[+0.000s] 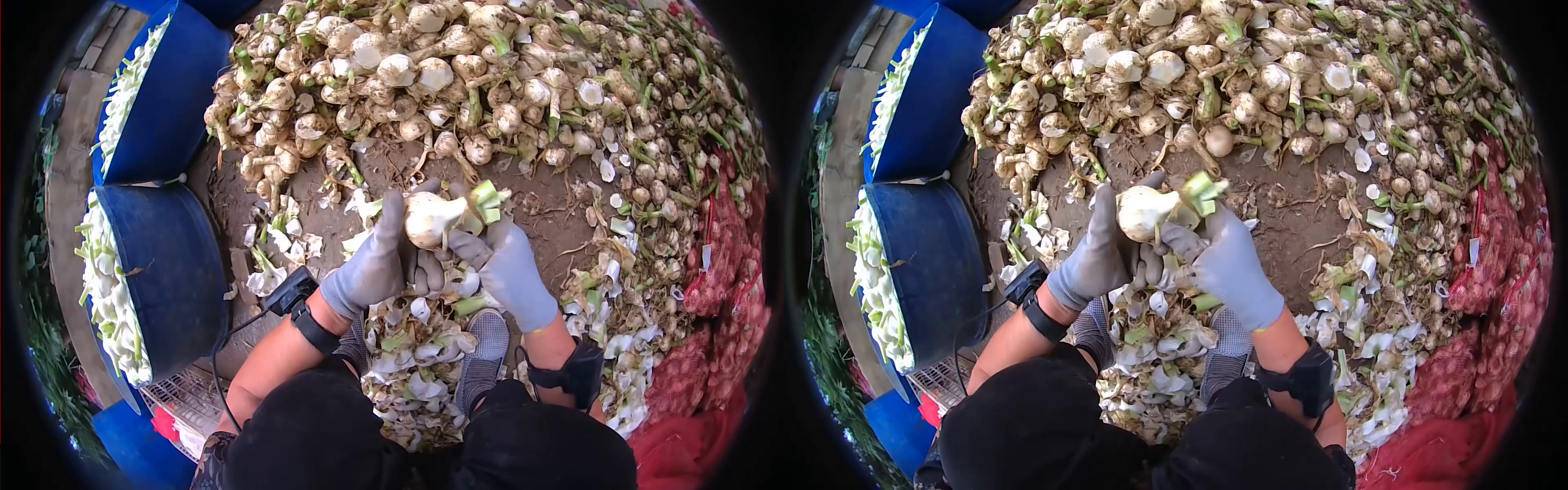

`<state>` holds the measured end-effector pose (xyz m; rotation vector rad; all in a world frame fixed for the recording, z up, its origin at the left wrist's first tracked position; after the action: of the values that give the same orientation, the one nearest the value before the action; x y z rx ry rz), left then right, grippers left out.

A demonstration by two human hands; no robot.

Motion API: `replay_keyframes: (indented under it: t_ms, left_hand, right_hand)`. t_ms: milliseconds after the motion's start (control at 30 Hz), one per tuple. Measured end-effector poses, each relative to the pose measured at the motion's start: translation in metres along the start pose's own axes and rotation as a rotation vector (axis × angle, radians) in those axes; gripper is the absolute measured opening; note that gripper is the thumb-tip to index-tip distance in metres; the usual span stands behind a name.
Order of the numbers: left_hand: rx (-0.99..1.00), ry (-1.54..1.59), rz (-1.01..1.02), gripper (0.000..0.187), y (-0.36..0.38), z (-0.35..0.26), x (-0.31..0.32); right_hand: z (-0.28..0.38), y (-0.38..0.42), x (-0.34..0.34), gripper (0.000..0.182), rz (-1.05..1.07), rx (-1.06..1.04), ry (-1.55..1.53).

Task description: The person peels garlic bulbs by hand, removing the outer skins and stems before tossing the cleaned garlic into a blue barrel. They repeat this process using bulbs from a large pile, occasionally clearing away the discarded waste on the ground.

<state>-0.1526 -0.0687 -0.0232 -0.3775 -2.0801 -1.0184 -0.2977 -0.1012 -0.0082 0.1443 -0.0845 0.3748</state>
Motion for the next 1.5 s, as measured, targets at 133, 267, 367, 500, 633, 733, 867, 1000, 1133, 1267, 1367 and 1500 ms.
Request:
replay_keyframes:
  t_ms: [133, 267, 367, 500, 633, 733, 867, 1000, 1133, 1267, 1367, 1500]
  left_hand:
    - [0.366, -0.858, -0.295, 0.072, 0.002, -0.010, 0.005]
    - [0.347, -0.831, -0.579, 0.047, 0.004, -0.031, -0.032]
    - [0.489, -1.025, -0.585, 0.033, 0.003, -0.037, -0.022]
    - [0.135, -0.576, -0.229, 0.027, 0.008, -0.029, 0.000]
    - [0.055, -0.325, -0.236, 0.038, 0.011, -0.024, -0.022]
    - [0.248, -0.231, -0.130, 0.041, 0.014, -0.026, -0.015]
    - [0.341, 0.000, -0.158, 0.049, 0.015, -0.039, -0.049]
    - [0.261, 0.626, 0.034, 0.046, 0.010, -0.021, -0.098]
    - [0.272, 0.378, -0.042, 0.045, 0.014, -0.018, -0.073]
    - [0.293, -0.001, -0.178, 0.042, 0.010, -0.017, -0.039]
    - [0.286, -0.050, -0.258, 0.042, 0.020, -0.022, -0.046]
    - [0.261, 0.094, -0.381, 0.042, 0.036, -0.020, -0.063]
  right_hand:
    - [-0.008, -0.004, -0.007, 0.021, 0.021, 0.239, 0.083]
    - [-0.033, 0.012, 0.008, 0.023, -0.037, 0.129, -0.317]
    - [-0.011, 0.018, 0.021, 0.030, 0.178, -0.077, 0.086]
    - [-0.015, 0.010, 0.003, 0.036, 0.186, 0.067, 0.152]
    - [-0.008, 0.005, -0.009, 0.032, 0.198, -0.087, 0.227]
    - [0.000, -0.004, -0.035, 0.027, 0.118, -0.073, 1.188]
    - [-0.007, 0.063, 0.037, 0.020, 1.001, 0.196, 0.183]
    - [0.029, 0.053, 0.054, 0.027, 1.138, -0.004, -0.051]
    - [0.002, 0.008, 0.038, 0.039, 0.578, 0.018, 0.849]
    - [-0.040, -0.011, 0.036, 0.036, 0.264, 0.128, 0.213]
    - [0.006, -0.004, 0.038, 0.031, 0.235, 0.192, -0.303]
    - [0.016, -0.005, 0.035, 0.023, 0.339, 0.237, -0.040]
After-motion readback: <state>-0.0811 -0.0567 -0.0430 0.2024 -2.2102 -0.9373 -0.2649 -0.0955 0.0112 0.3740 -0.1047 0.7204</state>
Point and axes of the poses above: each hand's wrist, its own y-axis away from the middle knuckle, its own x-axis out of the palm, z = x × y, the point moved 5 cm from there along -y, towards the middle knuckle, and after that the axes turned 14 degrees about -x, right-handed, at the moved point
